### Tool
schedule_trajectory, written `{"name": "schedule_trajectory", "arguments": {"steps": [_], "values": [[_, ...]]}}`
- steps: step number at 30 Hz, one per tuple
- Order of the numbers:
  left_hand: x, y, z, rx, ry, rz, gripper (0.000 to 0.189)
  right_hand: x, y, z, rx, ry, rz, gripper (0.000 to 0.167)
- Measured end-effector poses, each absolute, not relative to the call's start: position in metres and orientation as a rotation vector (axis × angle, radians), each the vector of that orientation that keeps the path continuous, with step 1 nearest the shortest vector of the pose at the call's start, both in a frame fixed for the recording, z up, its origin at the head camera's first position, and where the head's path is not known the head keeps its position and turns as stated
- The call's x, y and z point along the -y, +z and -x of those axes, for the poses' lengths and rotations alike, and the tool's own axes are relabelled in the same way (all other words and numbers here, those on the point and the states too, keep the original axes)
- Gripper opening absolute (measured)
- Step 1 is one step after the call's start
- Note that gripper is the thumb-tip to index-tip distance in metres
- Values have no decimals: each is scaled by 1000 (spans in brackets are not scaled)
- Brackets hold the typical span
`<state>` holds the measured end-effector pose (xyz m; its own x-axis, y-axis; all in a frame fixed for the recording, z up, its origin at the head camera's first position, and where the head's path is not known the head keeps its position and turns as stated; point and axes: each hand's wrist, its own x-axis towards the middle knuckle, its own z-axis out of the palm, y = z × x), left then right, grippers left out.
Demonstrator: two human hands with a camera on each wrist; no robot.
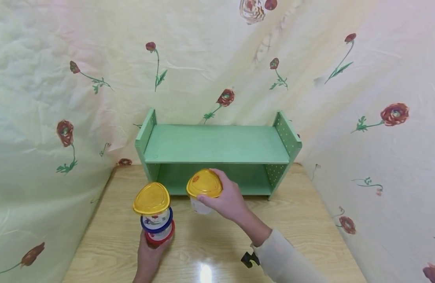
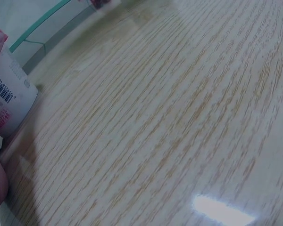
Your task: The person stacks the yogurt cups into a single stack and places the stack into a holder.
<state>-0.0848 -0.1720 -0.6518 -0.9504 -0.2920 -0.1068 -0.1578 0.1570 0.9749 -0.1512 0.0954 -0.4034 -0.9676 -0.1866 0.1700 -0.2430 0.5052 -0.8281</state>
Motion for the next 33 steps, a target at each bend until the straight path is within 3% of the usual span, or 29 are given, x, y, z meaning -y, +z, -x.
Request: {"name": "schedule_trajectory", "arguments": {"steps": [20, 33], "values": [[170, -652, 84, 2248, -1908, -407, 112, -37, -345, 166, 2636, 1474, -625, 88], [172, -652, 85, 2281, -1967, -442, 119, 3, -332, 168, 2655, 1542, -654, 90]]}}
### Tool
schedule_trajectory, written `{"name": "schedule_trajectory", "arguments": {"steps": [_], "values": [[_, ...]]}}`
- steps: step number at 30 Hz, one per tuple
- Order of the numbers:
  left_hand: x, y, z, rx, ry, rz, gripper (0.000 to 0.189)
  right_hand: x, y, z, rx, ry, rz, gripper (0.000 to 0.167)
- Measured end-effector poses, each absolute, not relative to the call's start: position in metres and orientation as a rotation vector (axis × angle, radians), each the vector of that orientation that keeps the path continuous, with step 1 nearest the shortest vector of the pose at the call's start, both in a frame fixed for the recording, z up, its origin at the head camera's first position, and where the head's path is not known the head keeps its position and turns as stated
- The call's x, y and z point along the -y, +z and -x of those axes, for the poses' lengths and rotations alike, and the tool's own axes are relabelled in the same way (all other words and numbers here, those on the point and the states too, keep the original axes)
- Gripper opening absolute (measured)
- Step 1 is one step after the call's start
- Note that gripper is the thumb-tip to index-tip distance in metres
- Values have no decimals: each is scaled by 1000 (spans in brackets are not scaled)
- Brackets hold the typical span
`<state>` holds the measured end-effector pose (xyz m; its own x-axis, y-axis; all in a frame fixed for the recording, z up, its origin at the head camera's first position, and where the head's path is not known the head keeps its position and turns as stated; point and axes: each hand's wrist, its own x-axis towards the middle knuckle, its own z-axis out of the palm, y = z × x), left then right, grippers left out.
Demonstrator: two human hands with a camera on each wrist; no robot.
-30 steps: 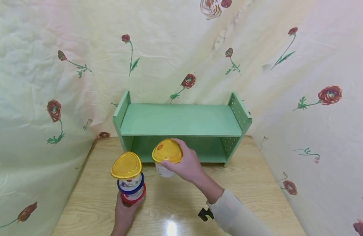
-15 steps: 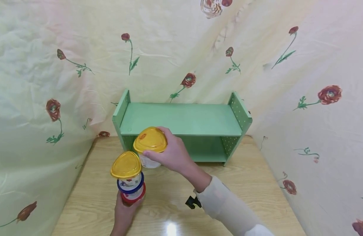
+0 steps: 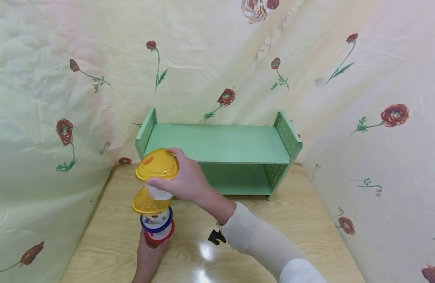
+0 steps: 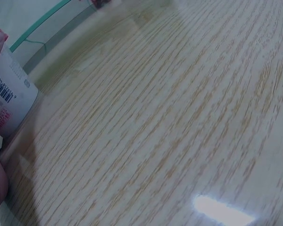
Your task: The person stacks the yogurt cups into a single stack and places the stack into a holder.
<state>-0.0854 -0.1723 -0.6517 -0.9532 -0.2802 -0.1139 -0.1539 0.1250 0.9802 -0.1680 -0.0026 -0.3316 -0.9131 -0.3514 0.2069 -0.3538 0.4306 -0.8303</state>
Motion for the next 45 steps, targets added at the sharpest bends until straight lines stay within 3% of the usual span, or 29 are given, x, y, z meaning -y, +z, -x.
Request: {"name": "schedule_trajectory", "arguments": {"steps": [20, 45], "values": [[171, -656, 87, 2226, -1939, -408, 112, 29, -344, 168, 2699, 1446, -784, 91], [177, -649, 84, 2349, -1971, -425, 122, 35, -346, 160, 2755, 1301, -781, 97]]}}
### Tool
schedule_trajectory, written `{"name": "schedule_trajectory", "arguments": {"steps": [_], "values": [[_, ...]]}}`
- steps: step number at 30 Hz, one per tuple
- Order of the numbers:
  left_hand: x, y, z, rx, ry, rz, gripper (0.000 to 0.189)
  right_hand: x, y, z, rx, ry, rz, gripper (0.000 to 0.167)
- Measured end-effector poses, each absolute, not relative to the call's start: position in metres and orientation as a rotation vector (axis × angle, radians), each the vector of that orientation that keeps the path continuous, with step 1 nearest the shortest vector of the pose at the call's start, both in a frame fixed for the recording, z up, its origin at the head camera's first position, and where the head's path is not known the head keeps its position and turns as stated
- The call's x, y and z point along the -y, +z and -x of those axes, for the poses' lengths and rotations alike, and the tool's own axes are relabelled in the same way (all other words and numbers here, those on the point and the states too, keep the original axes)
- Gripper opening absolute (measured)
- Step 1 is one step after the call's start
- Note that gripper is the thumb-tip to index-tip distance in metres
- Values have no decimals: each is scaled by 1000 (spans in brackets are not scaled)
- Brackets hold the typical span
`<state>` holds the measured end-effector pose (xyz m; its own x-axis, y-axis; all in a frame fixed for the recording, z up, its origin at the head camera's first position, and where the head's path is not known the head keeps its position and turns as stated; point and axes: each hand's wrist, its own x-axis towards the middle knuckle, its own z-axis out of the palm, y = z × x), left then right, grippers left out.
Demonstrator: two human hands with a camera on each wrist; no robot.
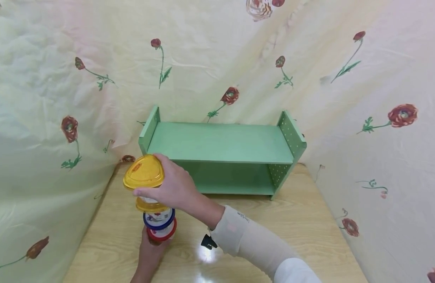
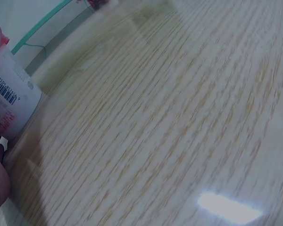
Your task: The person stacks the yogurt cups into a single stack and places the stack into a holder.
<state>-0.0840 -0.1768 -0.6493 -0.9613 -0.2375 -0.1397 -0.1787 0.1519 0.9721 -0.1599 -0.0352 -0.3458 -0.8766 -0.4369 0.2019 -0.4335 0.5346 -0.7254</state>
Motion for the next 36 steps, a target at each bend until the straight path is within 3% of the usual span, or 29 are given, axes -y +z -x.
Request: {"name": "schedule_trajectory", "arguments": {"steps": [12, 20, 28, 36], "values": [[180, -643, 87, 2379, -1960, -395, 125, 27, -338, 161, -2790, -1237, 780, 110], [179, -641, 83, 2340, -1989, -390, 125, 1, -341, 166, -2774, -1421, 774, 86], [179, -643, 83, 2355, -1892, -321, 118, -35, -344, 182, -2830, -1615, 648, 87], [179, -645, 84, 2355, -1888, -294, 117, -75, -349, 197, -2904, -1829, 596, 77]]}}
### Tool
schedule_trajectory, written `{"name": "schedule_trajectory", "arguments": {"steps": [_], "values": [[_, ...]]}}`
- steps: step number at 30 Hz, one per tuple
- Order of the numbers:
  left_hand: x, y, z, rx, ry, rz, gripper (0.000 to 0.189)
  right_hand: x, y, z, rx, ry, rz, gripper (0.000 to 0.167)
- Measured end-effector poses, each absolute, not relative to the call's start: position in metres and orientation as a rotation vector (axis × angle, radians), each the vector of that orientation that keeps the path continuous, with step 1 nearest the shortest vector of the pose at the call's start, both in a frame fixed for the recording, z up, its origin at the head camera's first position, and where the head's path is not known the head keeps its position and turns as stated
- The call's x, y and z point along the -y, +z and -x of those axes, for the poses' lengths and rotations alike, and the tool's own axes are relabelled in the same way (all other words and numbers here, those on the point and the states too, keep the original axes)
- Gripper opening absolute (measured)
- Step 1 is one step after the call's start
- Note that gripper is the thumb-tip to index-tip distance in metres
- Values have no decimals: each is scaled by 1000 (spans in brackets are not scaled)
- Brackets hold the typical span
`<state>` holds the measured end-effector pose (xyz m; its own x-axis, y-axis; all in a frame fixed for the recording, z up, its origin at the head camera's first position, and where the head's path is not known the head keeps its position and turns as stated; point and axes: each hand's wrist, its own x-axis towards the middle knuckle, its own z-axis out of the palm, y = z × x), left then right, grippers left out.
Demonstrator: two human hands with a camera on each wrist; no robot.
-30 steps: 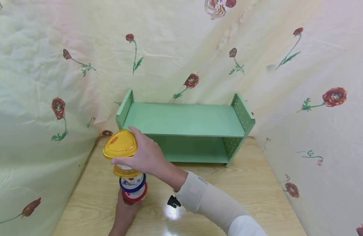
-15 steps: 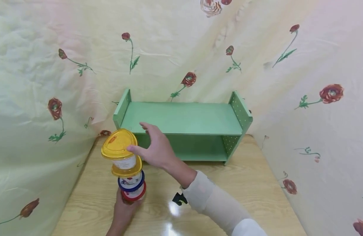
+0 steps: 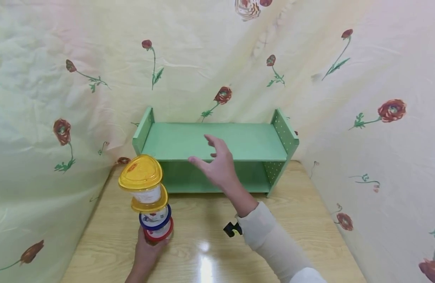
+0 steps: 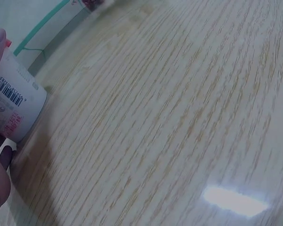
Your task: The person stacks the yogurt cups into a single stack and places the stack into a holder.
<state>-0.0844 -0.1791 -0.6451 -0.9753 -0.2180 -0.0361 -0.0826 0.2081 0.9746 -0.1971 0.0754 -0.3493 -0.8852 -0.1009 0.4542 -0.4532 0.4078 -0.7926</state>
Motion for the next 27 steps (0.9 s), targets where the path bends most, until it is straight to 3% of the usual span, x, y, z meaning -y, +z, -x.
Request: {"name": "schedule_trajectory", "arguments": {"steps": [13, 22, 27], "values": [[189, -638, 89, 2458, -1855, -298, 112, -179, -385, 223, 1923, 1146, -134, 59], [188, -638, 91, 2505, -1863, -298, 110, -246, -398, 227, 1739, 1197, 285, 70], [188, -636, 92, 2526, -1856, -317, 112, -271, -414, 233, 1822, 1355, 376, 73]]}}
